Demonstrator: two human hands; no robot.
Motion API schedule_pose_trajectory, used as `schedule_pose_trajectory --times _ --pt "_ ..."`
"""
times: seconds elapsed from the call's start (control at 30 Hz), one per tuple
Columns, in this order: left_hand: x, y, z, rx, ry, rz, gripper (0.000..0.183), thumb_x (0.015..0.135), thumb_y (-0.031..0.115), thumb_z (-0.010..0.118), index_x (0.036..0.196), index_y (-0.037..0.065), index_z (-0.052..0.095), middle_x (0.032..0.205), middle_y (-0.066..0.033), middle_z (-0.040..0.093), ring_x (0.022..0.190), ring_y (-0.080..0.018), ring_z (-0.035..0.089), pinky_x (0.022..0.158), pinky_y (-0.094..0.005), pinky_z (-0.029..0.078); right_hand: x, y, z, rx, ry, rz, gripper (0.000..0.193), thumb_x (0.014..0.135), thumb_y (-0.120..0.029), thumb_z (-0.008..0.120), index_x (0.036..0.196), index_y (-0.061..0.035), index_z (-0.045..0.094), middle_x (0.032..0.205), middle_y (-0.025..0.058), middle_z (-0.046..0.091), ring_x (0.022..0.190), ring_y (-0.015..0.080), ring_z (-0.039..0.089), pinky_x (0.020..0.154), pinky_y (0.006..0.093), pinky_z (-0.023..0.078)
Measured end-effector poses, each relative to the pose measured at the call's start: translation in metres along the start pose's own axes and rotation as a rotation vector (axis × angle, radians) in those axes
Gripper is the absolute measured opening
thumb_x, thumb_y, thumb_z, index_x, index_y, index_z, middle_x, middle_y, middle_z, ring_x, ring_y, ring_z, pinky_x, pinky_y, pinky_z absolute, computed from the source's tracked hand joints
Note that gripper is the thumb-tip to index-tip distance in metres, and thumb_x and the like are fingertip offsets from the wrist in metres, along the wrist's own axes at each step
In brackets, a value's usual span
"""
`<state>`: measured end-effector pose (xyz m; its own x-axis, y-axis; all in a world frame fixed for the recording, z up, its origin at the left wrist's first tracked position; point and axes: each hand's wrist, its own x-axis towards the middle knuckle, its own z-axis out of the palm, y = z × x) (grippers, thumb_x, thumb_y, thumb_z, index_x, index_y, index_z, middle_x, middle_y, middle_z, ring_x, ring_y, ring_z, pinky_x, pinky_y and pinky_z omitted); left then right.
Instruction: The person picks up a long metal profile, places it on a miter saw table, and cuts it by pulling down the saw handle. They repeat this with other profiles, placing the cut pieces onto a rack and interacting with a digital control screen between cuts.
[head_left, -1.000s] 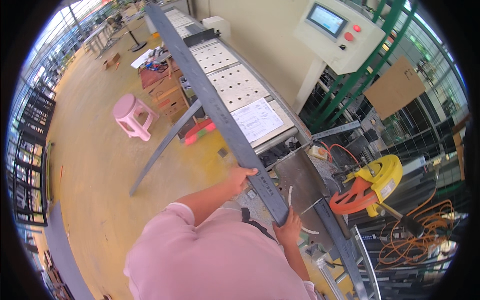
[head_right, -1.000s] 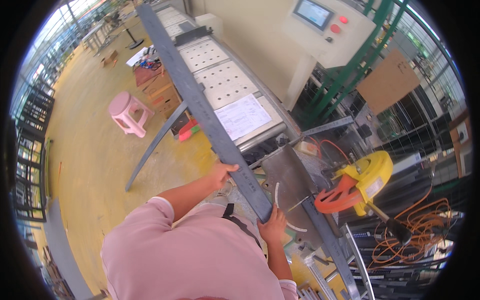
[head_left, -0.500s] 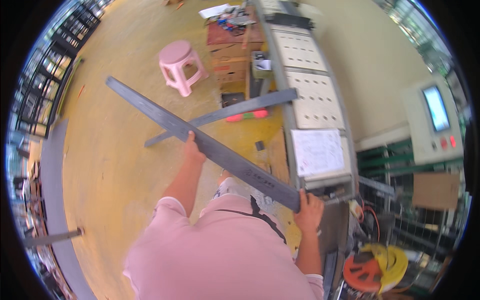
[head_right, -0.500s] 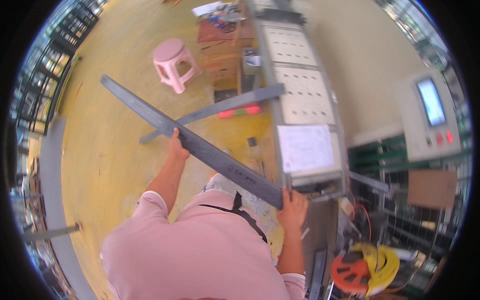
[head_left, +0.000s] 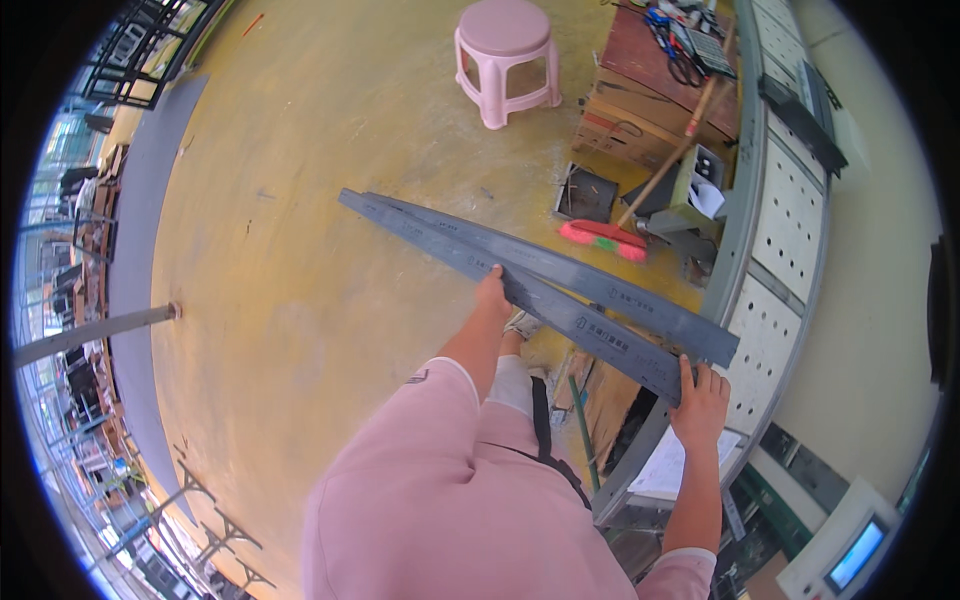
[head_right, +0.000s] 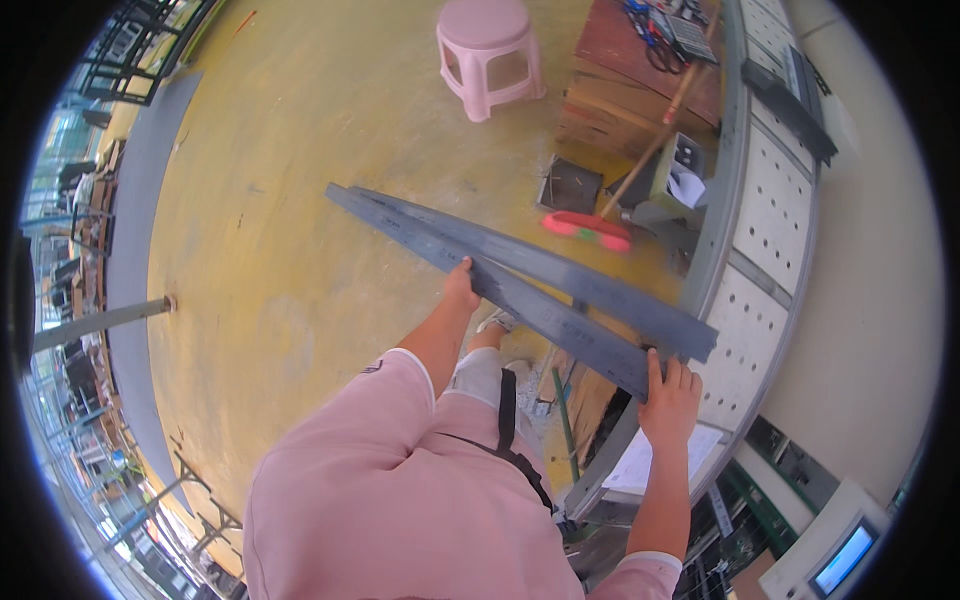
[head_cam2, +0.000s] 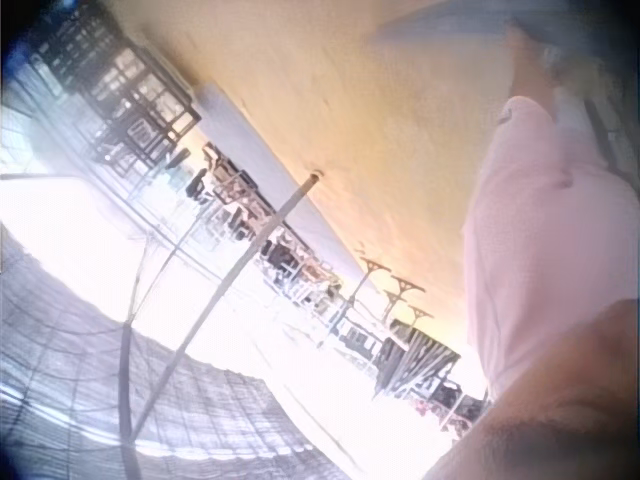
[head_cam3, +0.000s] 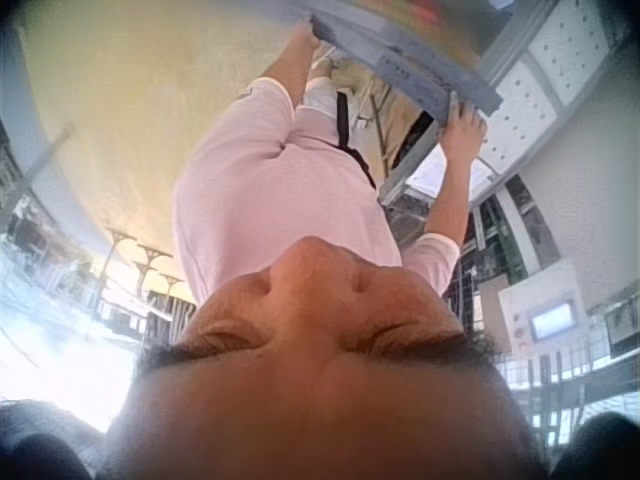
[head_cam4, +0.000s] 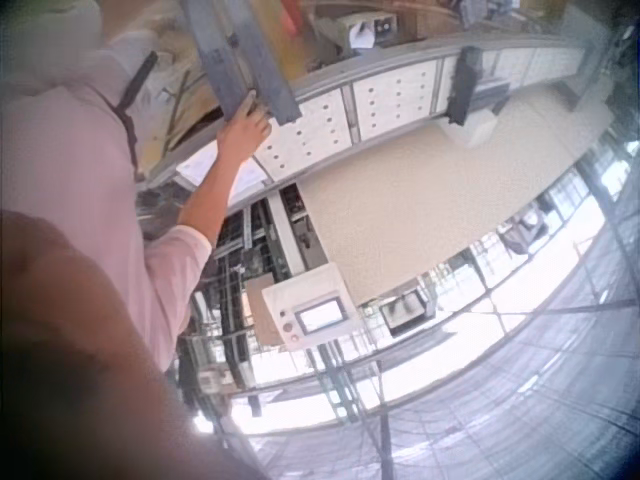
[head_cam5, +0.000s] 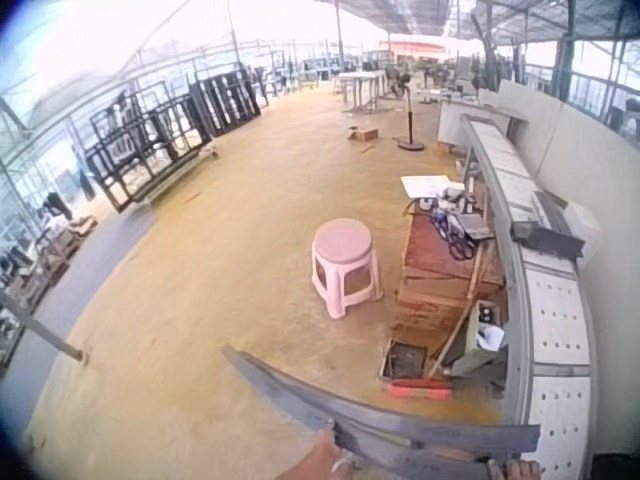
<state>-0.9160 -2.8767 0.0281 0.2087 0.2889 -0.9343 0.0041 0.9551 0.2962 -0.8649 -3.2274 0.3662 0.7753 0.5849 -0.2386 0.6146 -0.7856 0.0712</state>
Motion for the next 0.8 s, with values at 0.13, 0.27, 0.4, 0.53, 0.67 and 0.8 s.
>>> schedule_pose_trajectory --times 0.13,0.27,0.4,0.53,0.67,0.8 --pt "-0.002 0.0 0.023 0.01 -0.01 -0.005 0.044 0.093 0.023 0.059 0.129 0.002 0.047 0.126 -0.0143 0.055 0.112 -0.0306 0.054 0.097 -0.0467 0.045 0.045 0.005 0.007 -0.019 -0.06 -0.042 0.083 0.058 -0.012 0.08 0.135 -0.009 0.048 0.117 0.0161 0.052 0.108 0.0323 0.05 0.096 0.045 0.036" --pt "0.011 -0.003 0.013 -0.087 -0.199 -0.059 0.034 0.096 0.02 0.052 0.125 0.004 0.048 0.121 -0.0135 0.058 0.109 -0.0317 0.056 0.094 -0.0488 0.046 0.066 0.013 0.011 -0.036 -0.086 -0.053 0.084 0.059 -0.016 0.081 0.135 -0.0095 0.048 0.117 0.0153 0.053 0.108 0.0315 0.05 0.097 0.0441 0.035" --pt "-0.011 0.001 0.018 -0.122 -0.237 -0.112 0.026 0.096 0.016 0.048 0.119 0.004 0.05 0.109 -0.0121 0.062 0.099 -0.0286 0.061 0.088 -0.0476 0.05 0.064 0.02 0.025 -0.018 -0.104 -0.03 0.085 0.059 -0.018 0.082 0.136 -0.0096 0.047 0.117 0.0148 0.053 0.109 0.0309 0.05 0.098 0.0439 0.034" --pt "-0.006 0.0 0.014 0.35 -0.162 -0.063 0.026 0.092 0.015 0.052 0.115 0.003 0.052 0.099 -0.0115 0.064 0.085 -0.0262 0.064 0.074 -0.0429 0.054 0.074 0.029 0.032 -0.049 -0.091 -0.099 0.087 0.061 -0.02 0.083 0.138 -0.0096 0.044 0.119 0.014 0.052 0.111 0.0305 0.049 0.1 0.0447 0.034" --pt "-0.054 0.021 0.033 0.739 -0.24 0.165 0.034 0.089 0.018 0.057 0.119 0.002 0.055 0.095 -0.0115 0.065 0.078 -0.0237 0.064 0.067 -0.038 0.054 0.074 0.046 0.058 -0.037 -0.065 -0.081 0.09 0.059 -0.023 0.085 0.138 -0.0106 0.044 0.123 0.0142 0.052 0.116 0.0313 0.048 0.102 0.0441 0.033" --pt "-0.062 0.033 0.022 1.105 -0.294 0.311 0.041 0.086 0.016 0.058 0.124 0.002 0.055 0.095 -0.0121 0.065 0.079 -0.0217 0.064 0.065 -0.0352 0.053 0.072 0.057 0.073 -0.025 -0.076 -0.028 0.092 0.059 -0.024 0.086 0.14 -0.0133 0.043 0.124 0.0123 0.052 0.12 0.0305 0.046 0.104 0.0457 0.032"
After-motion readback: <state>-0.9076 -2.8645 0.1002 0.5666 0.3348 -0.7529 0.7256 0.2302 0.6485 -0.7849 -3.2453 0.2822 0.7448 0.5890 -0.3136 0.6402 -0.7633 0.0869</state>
